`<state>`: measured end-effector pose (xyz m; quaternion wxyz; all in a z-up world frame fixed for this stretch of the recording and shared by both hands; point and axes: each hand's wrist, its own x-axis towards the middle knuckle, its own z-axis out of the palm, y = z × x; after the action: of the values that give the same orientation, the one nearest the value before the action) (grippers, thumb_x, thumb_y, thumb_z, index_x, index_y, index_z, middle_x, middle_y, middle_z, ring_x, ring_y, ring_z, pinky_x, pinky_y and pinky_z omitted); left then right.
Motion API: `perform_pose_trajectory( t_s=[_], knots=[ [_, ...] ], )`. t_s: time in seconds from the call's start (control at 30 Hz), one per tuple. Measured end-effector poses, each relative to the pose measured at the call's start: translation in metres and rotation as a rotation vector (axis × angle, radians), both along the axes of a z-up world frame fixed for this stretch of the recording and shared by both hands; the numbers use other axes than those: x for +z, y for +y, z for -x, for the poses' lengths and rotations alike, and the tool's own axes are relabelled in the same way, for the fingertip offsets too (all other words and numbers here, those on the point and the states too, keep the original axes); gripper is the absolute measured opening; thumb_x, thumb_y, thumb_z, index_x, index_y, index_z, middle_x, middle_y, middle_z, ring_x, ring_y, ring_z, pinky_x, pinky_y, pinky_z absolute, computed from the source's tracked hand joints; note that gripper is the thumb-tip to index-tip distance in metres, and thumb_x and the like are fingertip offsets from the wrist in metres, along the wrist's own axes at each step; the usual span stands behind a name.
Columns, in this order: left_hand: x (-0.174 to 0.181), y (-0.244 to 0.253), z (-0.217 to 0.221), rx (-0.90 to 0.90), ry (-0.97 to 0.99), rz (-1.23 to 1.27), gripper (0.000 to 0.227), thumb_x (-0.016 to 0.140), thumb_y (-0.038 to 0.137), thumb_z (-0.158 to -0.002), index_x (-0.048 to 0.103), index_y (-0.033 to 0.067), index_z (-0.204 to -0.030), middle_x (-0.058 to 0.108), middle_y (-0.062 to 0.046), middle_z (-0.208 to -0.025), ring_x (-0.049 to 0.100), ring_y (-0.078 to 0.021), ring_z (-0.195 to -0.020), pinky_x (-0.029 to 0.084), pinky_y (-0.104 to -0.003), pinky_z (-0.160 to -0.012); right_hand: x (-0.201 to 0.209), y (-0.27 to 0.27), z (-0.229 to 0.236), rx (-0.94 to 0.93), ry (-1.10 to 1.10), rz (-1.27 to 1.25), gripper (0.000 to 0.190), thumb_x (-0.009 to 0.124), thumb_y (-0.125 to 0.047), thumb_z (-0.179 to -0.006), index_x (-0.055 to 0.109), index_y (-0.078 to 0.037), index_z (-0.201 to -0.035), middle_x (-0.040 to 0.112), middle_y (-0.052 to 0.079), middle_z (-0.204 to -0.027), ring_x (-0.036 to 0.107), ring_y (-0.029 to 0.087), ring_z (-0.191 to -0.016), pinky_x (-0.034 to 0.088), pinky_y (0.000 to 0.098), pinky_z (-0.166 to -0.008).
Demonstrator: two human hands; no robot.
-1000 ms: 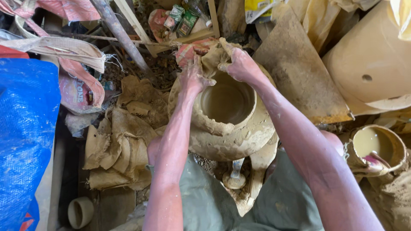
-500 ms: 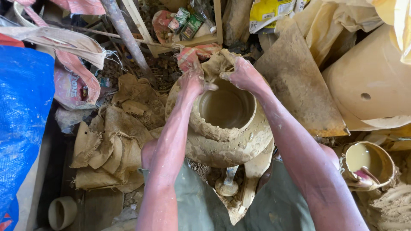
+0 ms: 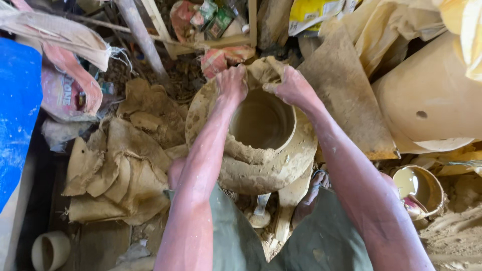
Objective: The person builds a large clay vessel by hand on a manual wheel, adding coils of clay and smoothing the walls using hands and a scraping tool.
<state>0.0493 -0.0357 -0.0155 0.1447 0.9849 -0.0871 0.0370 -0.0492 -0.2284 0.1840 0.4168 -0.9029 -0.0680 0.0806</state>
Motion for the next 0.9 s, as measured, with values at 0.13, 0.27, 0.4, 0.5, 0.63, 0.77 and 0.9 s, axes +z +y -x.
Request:
perform_pose_trajectory(
  t_s=[0.13, 0.27, 0.4, 0.5, 0.63, 0.77, 0.9],
  knots=[
    [-0.037, 0.011, 0.004, -0.014, -0.109, 0.095, 0.074, 0.067, -0.004, -0.073, 0.054, 0.0134, -0.145, 0.063, -0.015, -0.124, 0.057, -0.0323, -0.115, 0.038, -0.054, -0.101, -0.022, -0.006, -0.001, 0.040, -0.021, 0.015, 0.069, 0.075, -0.022, -0.083, 0.052, -0.011, -0.147, 0.072, 0.019, -0.121, 0.068, 0.032, -0.113, 0.050, 0.0381, -0.098],
    [-0.062, 0.016, 0.000, -0.018, -0.178, 0.074, 0.075, 0.070, 0.003, -0.076, 0.048, 0.0058, -0.147, 0.058, -0.022, -0.132, 0.054, -0.0360, -0.119, 0.035, -0.057, -0.104, -0.045, -0.011, -0.004, 0.093, -0.448, 0.153, 0.064, 0.075, -0.011, -0.086, 0.057, -0.005, -0.146, 0.069, 0.030, -0.122, 0.061, 0.044, -0.119, 0.048, 0.0463, -0.099],
    [-0.045, 0.021, 0.009, 0.016, -0.140, 0.052, 0.065, 0.072, 0.009, -0.075, 0.050, 0.0082, -0.136, 0.053, -0.025, -0.135, 0.049, -0.0395, -0.124, 0.030, -0.059, -0.103, -0.043, -0.005, -0.009, -0.036, -0.134, 0.148, 0.047, 0.069, -0.015, -0.086, 0.060, 0.004, -0.128, 0.068, 0.032, -0.110, 0.064, 0.045, -0.110, 0.051, 0.0480, -0.097],
    [0.009, 0.026, 0.031, 0.095, 0.151, 0.081, 0.079, 0.063, -0.002, -0.078, 0.034, 0.0105, -0.150, 0.051, -0.028, -0.138, 0.058, -0.0359, -0.111, 0.042, -0.055, -0.092, -0.041, 0.001, -0.009, -0.034, -0.013, 0.174, 0.042, 0.072, -0.024, -0.090, 0.064, 0.012, -0.108, 0.067, 0.033, -0.110, 0.066, 0.045, -0.109, 0.052, 0.0490, -0.095],
    [0.071, 0.027, 0.054, 0.153, 0.188, 0.282, 0.100, 0.050, -0.017, -0.082, 0.012, 0.0135, -0.169, 0.049, -0.031, -0.143, 0.070, -0.0310, -0.093, 0.059, -0.049, -0.077, -0.044, 0.010, -0.013, -0.006, -0.027, 0.146, 0.044, 0.074, -0.025, -0.087, 0.063, 0.012, -0.108, 0.065, 0.034, -0.112, 0.063, 0.046, -0.111, 0.050, 0.0494, -0.094],
    [0.034, 0.033, 0.039, 0.091, 0.062, 0.190, 0.097, 0.057, -0.019, -0.072, 0.028, 0.0121, -0.160, 0.031, -0.035, -0.156, 0.067, -0.0308, -0.102, 0.055, -0.053, -0.080, -0.052, 0.015, -0.020, 0.087, -0.051, 0.109, 0.047, 0.073, -0.025, -0.086, 0.062, 0.009, -0.116, 0.066, 0.034, -0.113, 0.062, 0.046, -0.111, 0.048, 0.0492, -0.096],
    [-0.063, 0.057, 0.023, 0.053, -0.160, 0.049, 0.080, 0.063, -0.006, -0.083, 0.038, 0.0125, -0.156, 0.043, -0.020, -0.149, 0.063, -0.0343, -0.119, 0.052, -0.056, -0.093, -0.066, 0.023, -0.020, 0.055, -0.012, 0.145, 0.049, 0.072, -0.028, -0.089, 0.060, 0.013, -0.113, 0.064, 0.035, -0.116, 0.062, 0.046, -0.116, 0.049, 0.0477, -0.100]
  ],
)
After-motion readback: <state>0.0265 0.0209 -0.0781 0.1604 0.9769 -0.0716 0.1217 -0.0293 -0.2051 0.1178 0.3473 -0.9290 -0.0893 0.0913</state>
